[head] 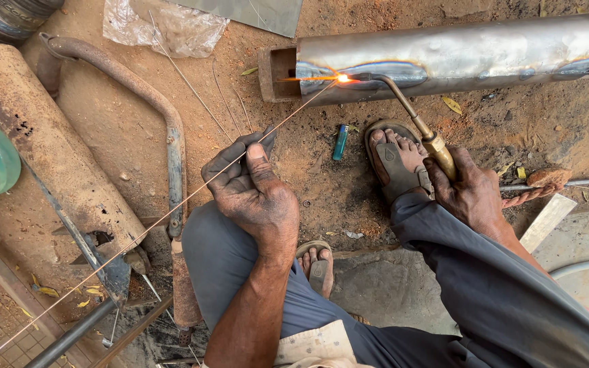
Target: The person uses a welding torch and filler rod to join a seam on a metal pipe. They feed the rod into the molten pool while moving the torch along the joint, creating a continuous weld bead.
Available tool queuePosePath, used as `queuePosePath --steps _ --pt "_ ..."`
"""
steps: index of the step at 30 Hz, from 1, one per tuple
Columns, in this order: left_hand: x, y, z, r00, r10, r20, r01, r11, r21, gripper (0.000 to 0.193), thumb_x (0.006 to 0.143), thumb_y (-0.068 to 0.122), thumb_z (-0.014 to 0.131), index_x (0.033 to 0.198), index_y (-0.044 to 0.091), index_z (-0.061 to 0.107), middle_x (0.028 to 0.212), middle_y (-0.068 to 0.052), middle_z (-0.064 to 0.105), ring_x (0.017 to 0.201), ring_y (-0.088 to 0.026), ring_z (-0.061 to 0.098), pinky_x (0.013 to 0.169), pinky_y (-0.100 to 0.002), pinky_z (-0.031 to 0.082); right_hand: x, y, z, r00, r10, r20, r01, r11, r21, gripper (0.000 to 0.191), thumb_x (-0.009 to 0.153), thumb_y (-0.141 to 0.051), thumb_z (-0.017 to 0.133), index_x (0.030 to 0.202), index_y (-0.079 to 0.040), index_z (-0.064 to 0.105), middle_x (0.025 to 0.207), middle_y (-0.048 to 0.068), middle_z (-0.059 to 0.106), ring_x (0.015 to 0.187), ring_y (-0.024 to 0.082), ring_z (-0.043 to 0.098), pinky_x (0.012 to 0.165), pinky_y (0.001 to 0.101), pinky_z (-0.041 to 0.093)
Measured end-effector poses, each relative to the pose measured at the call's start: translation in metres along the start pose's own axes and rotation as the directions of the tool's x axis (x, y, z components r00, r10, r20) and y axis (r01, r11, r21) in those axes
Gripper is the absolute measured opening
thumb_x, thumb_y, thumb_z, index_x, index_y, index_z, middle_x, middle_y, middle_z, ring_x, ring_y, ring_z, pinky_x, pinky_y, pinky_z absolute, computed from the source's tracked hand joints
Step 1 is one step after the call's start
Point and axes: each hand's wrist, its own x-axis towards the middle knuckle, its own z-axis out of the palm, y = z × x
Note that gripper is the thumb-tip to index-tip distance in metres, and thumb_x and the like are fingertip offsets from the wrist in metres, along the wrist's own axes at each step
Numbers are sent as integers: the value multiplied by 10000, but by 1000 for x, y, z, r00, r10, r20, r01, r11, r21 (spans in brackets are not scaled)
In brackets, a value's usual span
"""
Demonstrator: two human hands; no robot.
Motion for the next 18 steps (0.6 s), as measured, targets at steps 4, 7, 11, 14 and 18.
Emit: queuePosePath --steps 4,7,11,14,18 --pt "0 2 -2 999 33 13 -33 999 21 178 1062 -15 545 1210 -22 447 1197 -209 651 1122 -254 735 949 -287 643 0 -3 0 1000 -5 -8 5 1000 10 297 1006 -267 718 1214 -64 655 752 186 705 659 317 733 592 429 545" --pt "0 1 -3 999 50 22 -51 998 21 177 1067 -14 545 1213 -21 446 1200 -207 652 1131 -254 735 965 -289 649 0 -3 -1 1000 27 10 -27 1000 6 291 1015 -271 713 1212 -65 655 747 186 705 662 314 737 587 430 545" --pt "1 -1 -3 999 52 10 -52 999 -17 175 1068 -19 549 1212 -26 449 1210 -211 640 1140 -263 725 982 -297 648 1 -2 0 1000 -20 3 20 1000 10 288 1022 -269 712 1205 -55 650 754 192 701 665 317 733 580 431 540" --pt "2 -2 -2 999 33 -4 -33 999 -14 180 1062 -22 547 1211 -28 448 1211 -213 639 1135 -264 724 970 -295 646 1 -1 0 999 -54 -9 54 999 6 292 1021 -261 714 1211 -48 652 754 193 700 657 316 731 577 428 538" --pt "2 0 -3 999 50 8 -50 999 -6 170 1067 -29 539 1212 -31 450 1209 -213 639 1140 -263 723 992 -297 652 1 -3 0 1000 -19 0 19 1000 -6 300 1019 -262 716 1222 -49 656 732 188 697 648 318 731 570 426 538"
